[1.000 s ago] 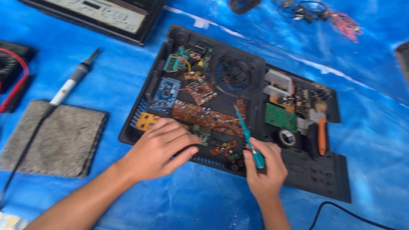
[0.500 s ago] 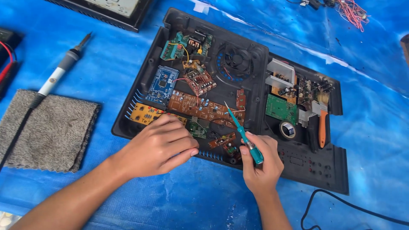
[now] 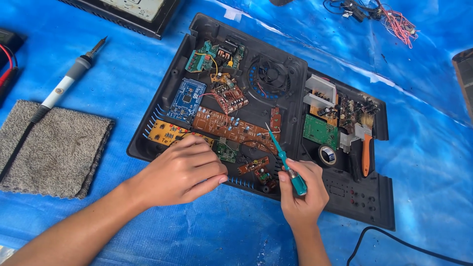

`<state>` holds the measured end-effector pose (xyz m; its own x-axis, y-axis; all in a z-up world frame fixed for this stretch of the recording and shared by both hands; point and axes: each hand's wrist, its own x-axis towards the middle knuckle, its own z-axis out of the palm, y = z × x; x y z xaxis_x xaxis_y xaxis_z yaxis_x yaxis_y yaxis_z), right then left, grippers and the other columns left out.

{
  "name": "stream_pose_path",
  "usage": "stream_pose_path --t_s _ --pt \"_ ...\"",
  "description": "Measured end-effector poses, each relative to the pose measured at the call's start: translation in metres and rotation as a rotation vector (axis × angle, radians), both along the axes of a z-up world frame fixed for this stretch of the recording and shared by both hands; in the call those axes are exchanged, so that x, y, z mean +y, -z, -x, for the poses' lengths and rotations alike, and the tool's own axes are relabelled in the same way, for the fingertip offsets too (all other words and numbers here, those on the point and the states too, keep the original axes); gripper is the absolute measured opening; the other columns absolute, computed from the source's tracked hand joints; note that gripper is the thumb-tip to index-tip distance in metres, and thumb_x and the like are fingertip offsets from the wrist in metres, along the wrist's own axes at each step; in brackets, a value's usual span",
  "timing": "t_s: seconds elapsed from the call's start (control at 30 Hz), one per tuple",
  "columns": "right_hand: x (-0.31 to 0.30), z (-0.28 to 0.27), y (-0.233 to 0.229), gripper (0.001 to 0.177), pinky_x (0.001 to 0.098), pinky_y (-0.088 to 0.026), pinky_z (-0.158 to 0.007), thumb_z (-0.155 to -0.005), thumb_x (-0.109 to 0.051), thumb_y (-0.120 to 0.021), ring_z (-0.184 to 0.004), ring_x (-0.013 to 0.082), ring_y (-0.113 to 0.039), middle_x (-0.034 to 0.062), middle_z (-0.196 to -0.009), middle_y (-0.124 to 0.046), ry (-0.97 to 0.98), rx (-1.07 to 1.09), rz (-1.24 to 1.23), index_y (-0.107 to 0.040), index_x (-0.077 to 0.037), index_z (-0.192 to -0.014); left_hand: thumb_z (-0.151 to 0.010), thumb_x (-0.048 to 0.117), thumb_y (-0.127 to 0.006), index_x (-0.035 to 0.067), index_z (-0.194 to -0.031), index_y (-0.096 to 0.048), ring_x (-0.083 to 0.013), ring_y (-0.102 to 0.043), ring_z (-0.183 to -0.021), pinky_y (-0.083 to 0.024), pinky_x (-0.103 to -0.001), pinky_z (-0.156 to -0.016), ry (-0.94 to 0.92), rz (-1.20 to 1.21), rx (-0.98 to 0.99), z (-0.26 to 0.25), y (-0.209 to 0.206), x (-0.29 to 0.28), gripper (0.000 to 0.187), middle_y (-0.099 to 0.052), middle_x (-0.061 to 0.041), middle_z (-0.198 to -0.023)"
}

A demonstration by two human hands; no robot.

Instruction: The person uses a green-handled screwdriver to work on the internal circuit boards of a disassembled electronic device. The hands manipulate the screwdriver across various components on the mainboard while the device rests on a blue work surface.

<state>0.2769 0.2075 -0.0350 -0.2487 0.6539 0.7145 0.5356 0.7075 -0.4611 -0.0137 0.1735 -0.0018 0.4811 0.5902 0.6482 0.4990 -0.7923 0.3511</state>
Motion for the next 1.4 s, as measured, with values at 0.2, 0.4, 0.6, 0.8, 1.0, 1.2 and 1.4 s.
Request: stream_pose_path --t_s 0.2,0.4,0.6,0.8,1.0,1.2,1.4 --pt "-0.0021 0.0 0.0004 0.021 0.0412 -0.058 -0.097 -0.102 -0.019 -0.065 -0.094 0.0256 -0.07 0.0117 -0.102 -0.074 -0.047 0.015 -0.005 -0.067 -0.004 -0.117 -0.107 0.021 -0.055 0.008 -0.091 -0.065 -0.0257 -0.053 -0.071 -0.041 -0.039 -0.081 -0.003 -0.012 0.004 0.0007 -0.0025 0.0 0.023 -0.058 -0.003 -0.077" --pt "-0.0025 -0.0002 0.0012 0.017 0.0448 -0.056 -0.101 -0.103 -0.015 -0.064 -0.093 0.024 -0.07 0.0098 -0.099 -0.073 -0.064 -0.021 -0.002 -0.068 -0.006 -0.117 -0.107 0.02 -0.056 0.007 -0.091 -0.067 -0.0244 -0.055 -0.072 -0.041 -0.039 -0.08 0.002 -0.004 0.0 -0.0005 -0.0006 -0.0008 0.023 -0.062 -0.004 -0.08" --pt "-0.0028 0.0005 -0.0002 0.025 0.0414 -0.056 -0.098 -0.103 -0.022 -0.062 -0.096 0.0246 -0.07 0.0106 -0.099 -0.073 -0.076 -0.011 0.031 -0.065 -0.006 -0.122 -0.107 0.021 -0.056 0.008 -0.091 -0.066 -0.0246 -0.054 -0.071 -0.041 -0.039 -0.081 0.006 -0.008 0.006 -0.0004 -0.0018 -0.0008 0.023 -0.061 -0.003 -0.079" --pt "-0.0031 0.0 0.0022 0.023 0.0353 -0.063 -0.087 -0.103 -0.018 -0.062 -0.103 0.0266 -0.069 0.013 -0.103 -0.069 -0.067 0.019 0.043 -0.065 -0.005 -0.122 -0.107 0.021 -0.054 0.007 -0.091 -0.065 -0.0256 -0.054 -0.072 -0.041 -0.039 -0.081 0.003 -0.013 0.006 -0.0001 -0.0033 -0.001 0.024 -0.06 -0.004 -0.078" --pt "-0.0033 -0.0031 0.0026 0.022 0.0438 -0.055 -0.102 -0.106 -0.025 -0.057 -0.079 0.0204 -0.069 0.0077 -0.083 -0.072 -0.06 0.11 -0.022 -0.064 -0.006 -0.114 -0.107 0.021 -0.055 0.007 -0.092 -0.066 -0.0252 -0.053 -0.071 -0.041 -0.039 -0.081 0.01 -0.021 -0.001 -0.0003 -0.0029 -0.0011 0.023 -0.059 -0.003 -0.077" --pt "-0.0025 -0.0027 0.0025 0.022 0.0446 -0.053 -0.105 -0.105 -0.027 -0.059 -0.078 0.0179 -0.07 0.0051 -0.082 -0.072 -0.065 0.098 -0.012 -0.065 -0.007 -0.112 -0.107 0.022 -0.056 0.008 -0.091 -0.065 -0.0257 -0.053 -0.071 -0.041 -0.039 -0.081 0.008 -0.016 0.011 -0.0004 -0.0017 -0.0014 0.023 -0.06 -0.003 -0.078" --pt "-0.0025 -0.001 0.0002 0.023 0.0435 -0.054 -0.102 -0.104 -0.027 -0.059 -0.077 0.0191 -0.071 0.0074 -0.086 -0.074 -0.078 0.024 0.006 -0.065 -0.006 -0.113 -0.107 0.022 -0.056 0.007 -0.091 -0.066 -0.0258 -0.053 -0.071 -0.041 -0.039 -0.081 0.011 -0.013 0.015 -0.0009 -0.0017 -0.0012 0.024 -0.06 -0.004 -0.078"
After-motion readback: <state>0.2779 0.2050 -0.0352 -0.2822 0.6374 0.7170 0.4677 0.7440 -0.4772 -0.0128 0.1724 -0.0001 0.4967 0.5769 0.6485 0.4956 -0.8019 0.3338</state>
